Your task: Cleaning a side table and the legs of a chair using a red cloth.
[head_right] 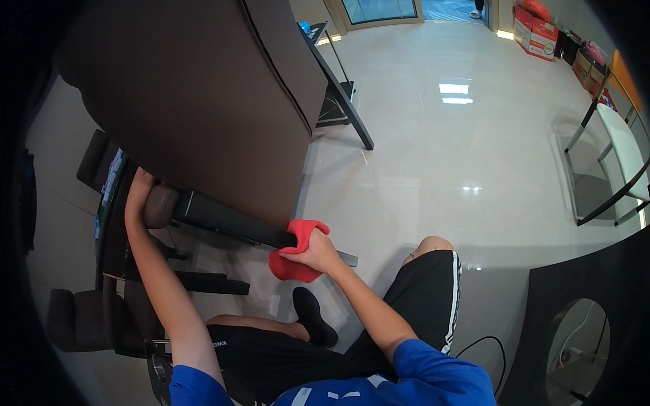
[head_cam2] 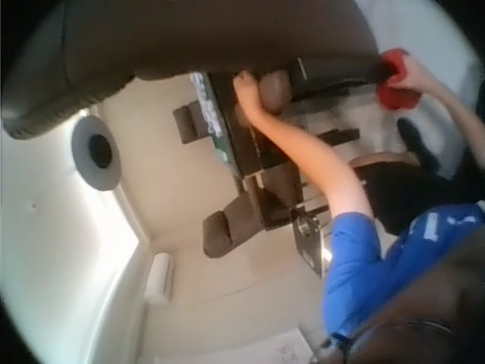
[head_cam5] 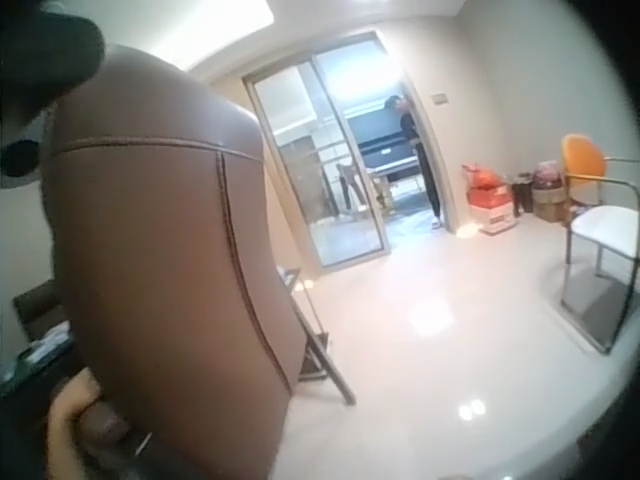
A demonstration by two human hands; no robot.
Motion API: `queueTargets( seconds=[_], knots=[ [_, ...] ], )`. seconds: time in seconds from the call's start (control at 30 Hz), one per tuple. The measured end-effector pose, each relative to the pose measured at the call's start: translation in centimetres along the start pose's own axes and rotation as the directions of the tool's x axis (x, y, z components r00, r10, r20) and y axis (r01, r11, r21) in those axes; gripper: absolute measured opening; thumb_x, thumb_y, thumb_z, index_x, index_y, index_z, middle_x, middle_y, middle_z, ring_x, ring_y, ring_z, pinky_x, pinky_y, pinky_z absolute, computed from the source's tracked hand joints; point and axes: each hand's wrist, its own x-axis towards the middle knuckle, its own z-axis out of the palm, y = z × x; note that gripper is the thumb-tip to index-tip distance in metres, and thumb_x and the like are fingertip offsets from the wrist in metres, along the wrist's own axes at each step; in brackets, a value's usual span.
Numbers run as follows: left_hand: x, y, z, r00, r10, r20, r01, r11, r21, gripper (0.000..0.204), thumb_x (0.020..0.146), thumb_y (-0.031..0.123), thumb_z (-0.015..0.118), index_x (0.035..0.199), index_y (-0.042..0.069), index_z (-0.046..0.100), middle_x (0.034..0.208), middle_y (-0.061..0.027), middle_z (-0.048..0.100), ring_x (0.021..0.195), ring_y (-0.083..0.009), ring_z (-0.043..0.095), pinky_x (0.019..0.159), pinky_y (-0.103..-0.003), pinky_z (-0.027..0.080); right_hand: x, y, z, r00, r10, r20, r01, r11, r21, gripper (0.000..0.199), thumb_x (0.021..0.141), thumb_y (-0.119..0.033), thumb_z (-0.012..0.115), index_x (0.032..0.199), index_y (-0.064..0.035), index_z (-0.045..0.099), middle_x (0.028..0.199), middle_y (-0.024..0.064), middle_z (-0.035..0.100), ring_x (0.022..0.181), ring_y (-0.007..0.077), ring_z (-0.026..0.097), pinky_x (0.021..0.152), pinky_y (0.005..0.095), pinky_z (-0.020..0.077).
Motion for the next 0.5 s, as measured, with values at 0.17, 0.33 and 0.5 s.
queueTargets(
  seconds=[0.17, 0.33, 0.5],
  knots=[
    [0.6, -1.5, -0.1, 1.0, -0.009, -0.005, 0.009, 1.0, -0.004, 0.031, 0.09, 0.023, 0.052, 0.082, -0.005, 0.062, 0.072, -0.0074, 0.06, 0.067, -0.0157, 0.057, 0.067, -0.029, 0.044, -1.6, 3.9, -0.1, 0.959, 0.222, 0.175, -0.209, 0.974, -0.086, 0.049, 0.065, -0.039, 0.077, 0.096, -0.0022, 0.064, 0.086, 0.0178, 0.066, 0.086, 0.0346, 0.065, 0.079, 0.0416, 0.0503],
    [1.0, -2.8, -0.8, 0.999, -0.029, -0.037, 0.029, 1.0, 0.005, 0.033, 0.091, 0.025, 0.053, 0.081, -0.005, 0.062, 0.07, -0.0072, 0.06, 0.066, -0.0152, 0.056, 0.066, -0.03, 0.044, -4.4, 10.8, 0.7, 0.942, 0.281, 0.185, -0.262, 0.957, -0.12, 0.048, 0.063, -0.038, 0.078, 0.092, -0.0016, 0.064, 0.082, 0.0189, 0.066, 0.08, 0.0349, 0.066, 0.076, 0.0412, 0.0515],
    [2.7, -3.6, -0.3, 0.992, 0.099, 0.071, -0.097, 0.995, -0.032, 0.039, 0.092, 0.029, 0.053, 0.076, -0.006, 0.063, 0.066, -0.0074, 0.06, 0.061, -0.0146, 0.055, 0.062, -0.03, 0.044, -6.9, 18.3, 1.1, 0.937, 0.33, 0.115, -0.29, 0.919, -0.268, 0.055, 0.063, -0.041, 0.08, 0.098, -0.0007, 0.065, 0.087, 0.0238, 0.066, 0.083, 0.0385, 0.065, 0.078, 0.044, 0.0525]
  ],
)
